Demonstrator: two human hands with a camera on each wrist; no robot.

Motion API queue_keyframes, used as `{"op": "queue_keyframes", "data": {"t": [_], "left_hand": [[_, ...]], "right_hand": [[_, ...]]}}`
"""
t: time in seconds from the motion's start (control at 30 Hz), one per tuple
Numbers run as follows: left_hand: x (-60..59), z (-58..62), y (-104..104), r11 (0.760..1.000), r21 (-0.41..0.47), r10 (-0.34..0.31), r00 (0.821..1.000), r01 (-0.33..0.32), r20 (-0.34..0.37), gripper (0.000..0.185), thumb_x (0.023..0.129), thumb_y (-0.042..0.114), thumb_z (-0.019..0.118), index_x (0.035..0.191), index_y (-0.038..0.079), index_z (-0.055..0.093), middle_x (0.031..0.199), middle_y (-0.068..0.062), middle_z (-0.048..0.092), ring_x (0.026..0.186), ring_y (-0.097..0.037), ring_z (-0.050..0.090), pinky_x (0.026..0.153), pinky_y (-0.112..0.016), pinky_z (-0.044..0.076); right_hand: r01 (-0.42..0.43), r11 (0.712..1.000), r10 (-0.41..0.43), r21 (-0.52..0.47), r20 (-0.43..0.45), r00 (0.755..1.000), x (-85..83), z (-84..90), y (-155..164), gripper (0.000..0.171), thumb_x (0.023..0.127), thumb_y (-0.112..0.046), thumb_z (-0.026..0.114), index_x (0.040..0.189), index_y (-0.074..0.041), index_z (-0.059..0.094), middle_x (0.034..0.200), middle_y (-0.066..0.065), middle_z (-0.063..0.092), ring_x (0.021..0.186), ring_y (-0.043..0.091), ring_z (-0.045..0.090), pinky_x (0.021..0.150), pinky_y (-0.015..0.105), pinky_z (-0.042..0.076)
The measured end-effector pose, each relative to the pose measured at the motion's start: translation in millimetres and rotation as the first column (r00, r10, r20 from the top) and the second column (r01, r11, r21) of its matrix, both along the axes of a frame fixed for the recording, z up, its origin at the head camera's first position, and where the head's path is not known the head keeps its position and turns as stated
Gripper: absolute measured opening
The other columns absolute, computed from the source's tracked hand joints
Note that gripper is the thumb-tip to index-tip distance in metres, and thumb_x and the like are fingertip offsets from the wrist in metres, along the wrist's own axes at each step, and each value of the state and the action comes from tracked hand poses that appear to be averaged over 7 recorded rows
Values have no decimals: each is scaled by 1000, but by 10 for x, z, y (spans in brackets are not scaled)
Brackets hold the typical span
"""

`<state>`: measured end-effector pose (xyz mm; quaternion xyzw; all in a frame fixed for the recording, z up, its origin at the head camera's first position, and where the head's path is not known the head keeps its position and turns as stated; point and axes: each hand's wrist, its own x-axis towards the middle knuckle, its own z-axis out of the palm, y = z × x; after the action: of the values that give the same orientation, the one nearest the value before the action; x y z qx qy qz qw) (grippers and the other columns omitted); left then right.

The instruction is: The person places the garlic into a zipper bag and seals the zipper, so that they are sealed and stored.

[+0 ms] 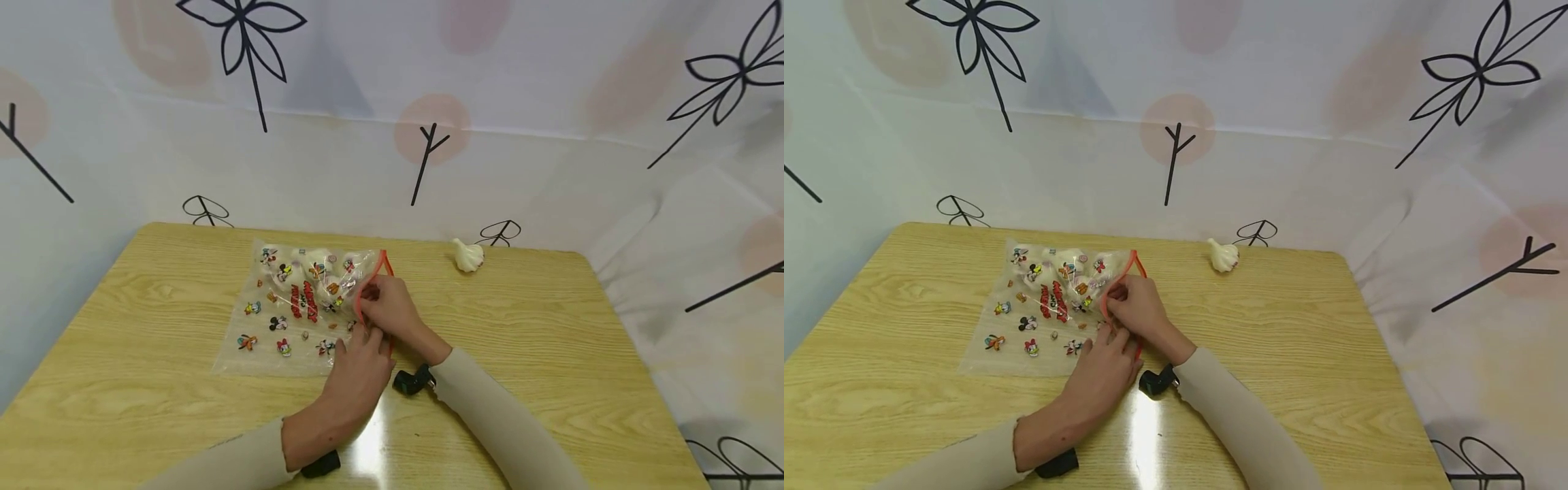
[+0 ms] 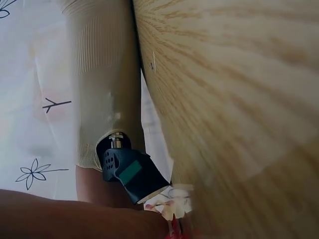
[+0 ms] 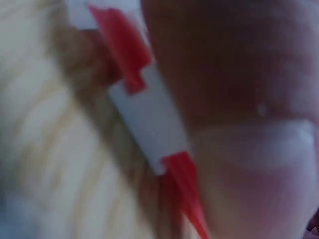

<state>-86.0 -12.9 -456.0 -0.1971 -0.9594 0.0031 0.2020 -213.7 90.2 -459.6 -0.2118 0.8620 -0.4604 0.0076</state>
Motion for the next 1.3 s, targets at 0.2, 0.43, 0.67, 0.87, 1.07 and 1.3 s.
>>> {"op": "queue_keyframes", "data": {"t": [0.2, 0.43, 0.67, 0.87, 1.07, 1.3], "left_hand": [[4, -15, -13, 1000, -16, -2, 1000, 2, 6, 38, 95, 44, 79, 110, 10, 75, 103, -8, 61, 105, -32, 58, 78, -53, 61], [12, -11, -11, 999, -42, 0, 999, 2, 44, 44, 96, 47, 77, 111, 6, 77, 115, -11, 64, 111, -34, 59, 83, -54, 61], [23, -22, -31, 999, -53, -11, 1000, 12, 9, 48, 95, 47, 76, 119, 5, 73, 118, -13, 64, 107, -34, 60, 79, -51, 60], [15, -38, -48, 998, -61, -20, 1000, 19, -17, 48, 96, 46, 76, 122, 6, 70, 113, -13, 63, 102, -33, 60, 75, -49, 60], [5, -47, -60, 997, -70, -25, 999, 23, -34, 50, 96, 49, 76, 118, 5, 72, 112, -13, 63, 101, -32, 61, 75, -49, 61], [9, -43, -61, 998, -62, -25, 999, 24, -20, 50, 97, 49, 75, 118, 4, 72, 113, -13, 63, 103, -32, 61, 77, -50, 62]], "right_hand": [[-1, 1000, 1, 10, -32, 999, 0, -19, 47, 5, 87, -5, 74, 87, -5, 79, 77, 1, 76, 68, 7, 69, 63, 25, 56], [-27, 999, 26, -33, -29, 999, 33, -4, 254, 6, 93, -8, 77, 99, -7, 80, 88, 1, 77, 77, 10, 71, 71, 28, 59], [-26, 999, 25, -29, -52, 998, -1, 27, 437, 4, 97, -14, 78, 99, -10, 79, 87, -2, 76, 73, 11, 69, 66, 28, 58], [10, 1000, -13, -21, -123, 992, -93, 83, 549, 7, 97, -12, 79, 100, -6, 79, 87, 0, 77, 73, 12, 69, 66, 27, 57], [72, 997, -74, -20, -137, 988, -149, 157, 666, 9, 96, -11, 78, 103, -6, 78, 88, 4, 77, 73, 16, 70, 67, 29, 57], [98, 995, -97, 0, -146, 985, -208, 162, 754, 17, 98, -16, 78, 110, -3, 77, 92, 6, 77, 79, 18, 72, 71, 34, 60]]}}
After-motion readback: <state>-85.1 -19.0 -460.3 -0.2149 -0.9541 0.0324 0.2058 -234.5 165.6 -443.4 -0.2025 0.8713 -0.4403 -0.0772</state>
